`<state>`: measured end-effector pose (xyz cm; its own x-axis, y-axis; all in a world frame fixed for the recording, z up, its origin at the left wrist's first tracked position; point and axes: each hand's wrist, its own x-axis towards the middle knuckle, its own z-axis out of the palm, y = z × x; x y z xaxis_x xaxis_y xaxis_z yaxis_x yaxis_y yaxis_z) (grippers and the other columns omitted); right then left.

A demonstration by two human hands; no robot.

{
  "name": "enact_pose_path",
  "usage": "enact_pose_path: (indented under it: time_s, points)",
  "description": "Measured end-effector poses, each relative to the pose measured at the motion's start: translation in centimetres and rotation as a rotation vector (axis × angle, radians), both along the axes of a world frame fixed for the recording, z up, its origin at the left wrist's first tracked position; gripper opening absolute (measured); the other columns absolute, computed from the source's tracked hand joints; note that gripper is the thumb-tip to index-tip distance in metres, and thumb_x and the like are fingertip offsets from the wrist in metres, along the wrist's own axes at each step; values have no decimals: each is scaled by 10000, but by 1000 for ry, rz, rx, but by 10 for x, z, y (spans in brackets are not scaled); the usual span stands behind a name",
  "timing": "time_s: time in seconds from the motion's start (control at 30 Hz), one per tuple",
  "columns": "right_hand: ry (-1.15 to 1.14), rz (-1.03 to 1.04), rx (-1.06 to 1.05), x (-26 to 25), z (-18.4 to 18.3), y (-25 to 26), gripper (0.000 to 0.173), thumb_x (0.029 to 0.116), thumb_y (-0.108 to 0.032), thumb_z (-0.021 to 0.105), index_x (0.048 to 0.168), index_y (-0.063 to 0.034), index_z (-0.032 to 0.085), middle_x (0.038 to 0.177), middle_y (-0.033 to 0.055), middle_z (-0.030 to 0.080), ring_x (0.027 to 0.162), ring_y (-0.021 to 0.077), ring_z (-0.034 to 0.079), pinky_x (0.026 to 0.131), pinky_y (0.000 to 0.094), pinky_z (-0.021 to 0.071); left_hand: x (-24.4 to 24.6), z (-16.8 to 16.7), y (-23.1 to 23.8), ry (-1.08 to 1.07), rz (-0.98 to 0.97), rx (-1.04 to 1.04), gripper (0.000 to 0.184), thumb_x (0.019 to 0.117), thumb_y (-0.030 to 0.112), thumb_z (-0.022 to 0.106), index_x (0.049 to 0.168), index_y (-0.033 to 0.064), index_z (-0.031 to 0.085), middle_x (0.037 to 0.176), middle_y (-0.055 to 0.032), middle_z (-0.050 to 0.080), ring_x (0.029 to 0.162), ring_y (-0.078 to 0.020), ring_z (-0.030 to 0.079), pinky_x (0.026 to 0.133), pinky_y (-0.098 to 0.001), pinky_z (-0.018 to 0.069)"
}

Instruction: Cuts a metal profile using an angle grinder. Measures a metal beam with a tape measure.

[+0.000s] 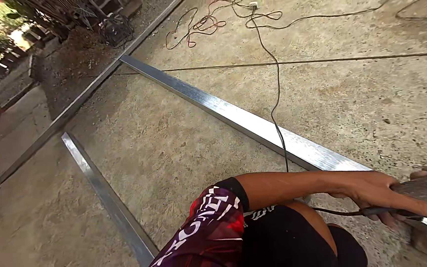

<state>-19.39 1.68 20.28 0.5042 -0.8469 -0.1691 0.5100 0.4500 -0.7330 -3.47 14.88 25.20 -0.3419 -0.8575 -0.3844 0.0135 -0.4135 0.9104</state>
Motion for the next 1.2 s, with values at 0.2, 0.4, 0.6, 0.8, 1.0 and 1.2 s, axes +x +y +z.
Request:
enact_pose_path:
  time_s: [0.2,0.4,0.6,0.8,1.0,1.2]
  points:
    - [159,-215,46,45,79,41,239,1071,-415,436,1046,-193,521,790,-11,632,674,141,657,659,356,604,2,51,-4,-244,97,12,451,962,191,718,1324,27,504,850,-100,591,641,-142,576,567,-281,512]
    - [141,-192,37,47,77,12,468,989,-406,657,1314,-88,546,1053,124,679,915,259,700,826,472,613,9,34,-22,-321,245,-163,437,902,199,749,1265,46,561,904,-133,672,624,-189,624,527,-323,526]
    - [515,-64,-184,-9,47,58,709,991,-407,687,1571,-159,362,1296,112,681,1118,278,697,929,475,590,43,3,-60,-454,320,-211,452,873,131,766,1265,31,565,927,-126,676,655,-179,636,554,-321,533]
    - [716,-178,-33,-79,-72,84,556,1013,-233,647,1502,-47,460,1200,164,703,1023,286,734,873,440,637,87,-86,-133,-509,347,-150,456,874,132,767,1268,23,565,955,-134,678,693,-194,655,594,-346,561]
    - [916,-360,253,-142,-165,126,547,1011,-248,602,1486,-16,462,1152,181,715,945,303,751,809,453,651,128,-206,-239,-539,369,2,467,883,141,763,1278,24,543,922,-123,663,637,-157,613,537,-305,508]
    - [1070,-479,477,-188,-175,167,560,1024,-274,579,1502,-20,438,1150,191,708,922,300,753,785,451,652,156,-286,-303,-550,392,95,497,864,170,766,1295,61,542,891,-95,655,615,-136,593,507,-286,481]
